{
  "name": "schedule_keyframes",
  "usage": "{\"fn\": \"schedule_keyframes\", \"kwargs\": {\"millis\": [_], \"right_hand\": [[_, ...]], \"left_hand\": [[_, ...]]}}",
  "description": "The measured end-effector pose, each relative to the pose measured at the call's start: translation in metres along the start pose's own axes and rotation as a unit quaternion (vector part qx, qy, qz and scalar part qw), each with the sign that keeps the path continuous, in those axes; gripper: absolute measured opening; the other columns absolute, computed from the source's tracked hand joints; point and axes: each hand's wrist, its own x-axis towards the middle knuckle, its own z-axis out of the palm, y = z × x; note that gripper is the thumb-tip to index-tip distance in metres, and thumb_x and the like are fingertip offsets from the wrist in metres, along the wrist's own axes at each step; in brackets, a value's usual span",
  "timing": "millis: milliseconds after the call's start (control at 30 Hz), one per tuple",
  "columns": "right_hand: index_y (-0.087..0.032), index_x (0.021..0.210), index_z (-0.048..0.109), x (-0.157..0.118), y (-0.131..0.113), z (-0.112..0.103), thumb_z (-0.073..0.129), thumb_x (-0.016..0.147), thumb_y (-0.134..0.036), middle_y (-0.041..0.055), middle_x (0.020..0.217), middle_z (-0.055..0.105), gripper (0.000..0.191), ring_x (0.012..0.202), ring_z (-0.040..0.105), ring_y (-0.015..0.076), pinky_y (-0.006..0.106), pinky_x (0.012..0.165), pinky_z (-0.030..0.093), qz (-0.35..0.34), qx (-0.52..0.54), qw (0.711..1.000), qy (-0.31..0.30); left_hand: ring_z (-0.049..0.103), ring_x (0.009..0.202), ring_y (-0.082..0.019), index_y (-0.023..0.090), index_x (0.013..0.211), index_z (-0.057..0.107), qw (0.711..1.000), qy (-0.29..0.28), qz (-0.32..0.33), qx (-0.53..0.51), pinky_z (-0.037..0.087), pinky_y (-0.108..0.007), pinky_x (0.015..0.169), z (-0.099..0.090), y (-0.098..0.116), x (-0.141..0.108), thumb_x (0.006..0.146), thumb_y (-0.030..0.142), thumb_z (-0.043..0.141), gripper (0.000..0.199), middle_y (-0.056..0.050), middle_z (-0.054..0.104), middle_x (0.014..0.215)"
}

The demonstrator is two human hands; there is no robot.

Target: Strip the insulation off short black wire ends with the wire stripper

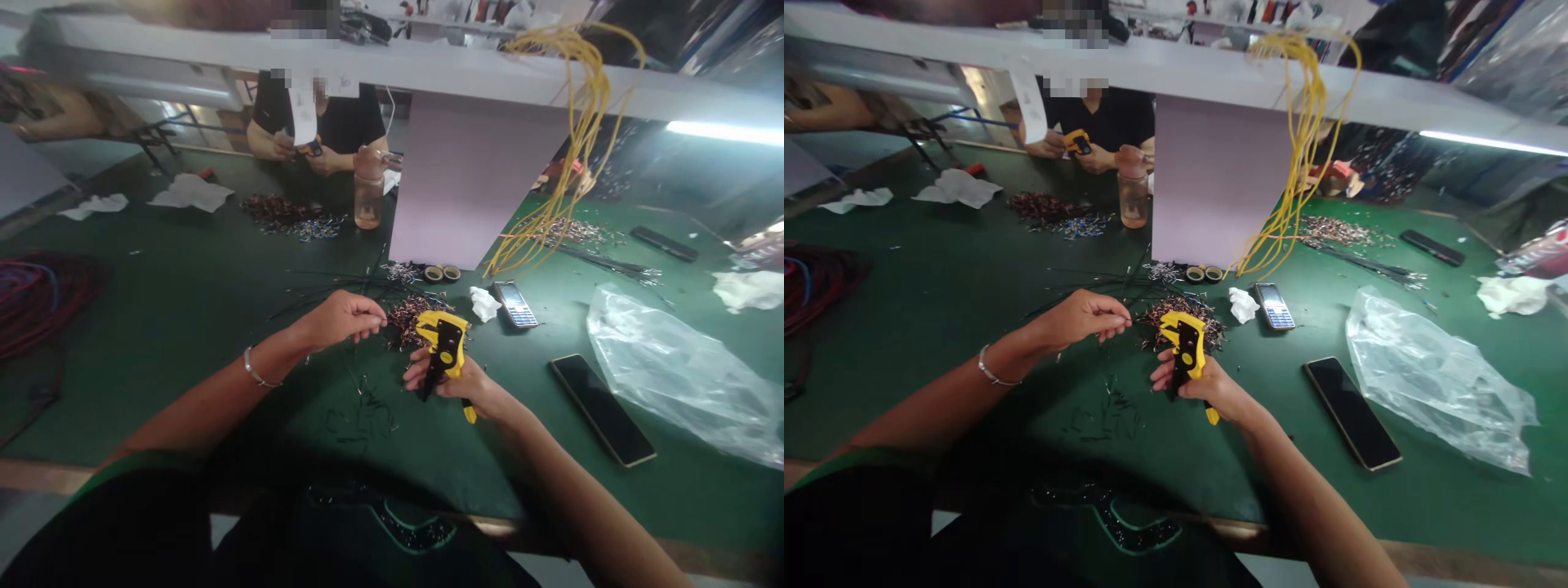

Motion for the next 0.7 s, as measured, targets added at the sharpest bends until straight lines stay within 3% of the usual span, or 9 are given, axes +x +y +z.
{"fn": "schedule_keyframes", "kwargs": {"millis": [200,367,700], "right_hand": [[-0.018,0.11,0.065,-0.0049,0.0013,-0.0031,0.067,0.062,-0.006,0.0102,0.107,0.076,0.049,0.096,0.072,0.0261,0.048,0.093,0.051,-0.01,-0.004,1.0,-0.023],[-0.016,0.104,0.068,-0.0089,-0.0042,-0.0013,0.066,0.065,-0.007,0.011,0.11,0.075,0.041,0.097,0.07,0.0258,0.044,0.092,0.051,-0.008,-0.044,0.999,-0.016],[-0.016,0.099,0.07,-0.0095,-0.0064,0.0066,0.062,0.059,-0.003,0.0081,0.096,0.077,0.043,0.084,0.07,0.0238,0.041,0.082,0.053,0.009,-0.025,1.0,-0.006]], "left_hand": [[0.054,0.054,-0.011,0.016,0.076,0.074,0.999,-0.024,-0.017,-0.034,0.042,-0.023,0.048,0.0006,-0.005,0.0058,0.075,0.026,0.069,0.011,-0.006,0.067,0.067],[0.05,0.051,-0.01,0.017,0.076,0.075,0.999,-0.014,-0.028,-0.034,0.033,-0.023,0.043,0.0036,-0.0076,0.0071,0.076,0.028,0.068,0.013,-0.005,0.066,0.065],[0.045,0.051,-0.01,0.017,0.072,0.074,1.0,-0.004,-0.007,-0.001,0.031,-0.025,0.048,0.0067,-0.0042,0.0084,0.076,0.028,0.066,0.014,-0.004,0.063,0.059]]}}
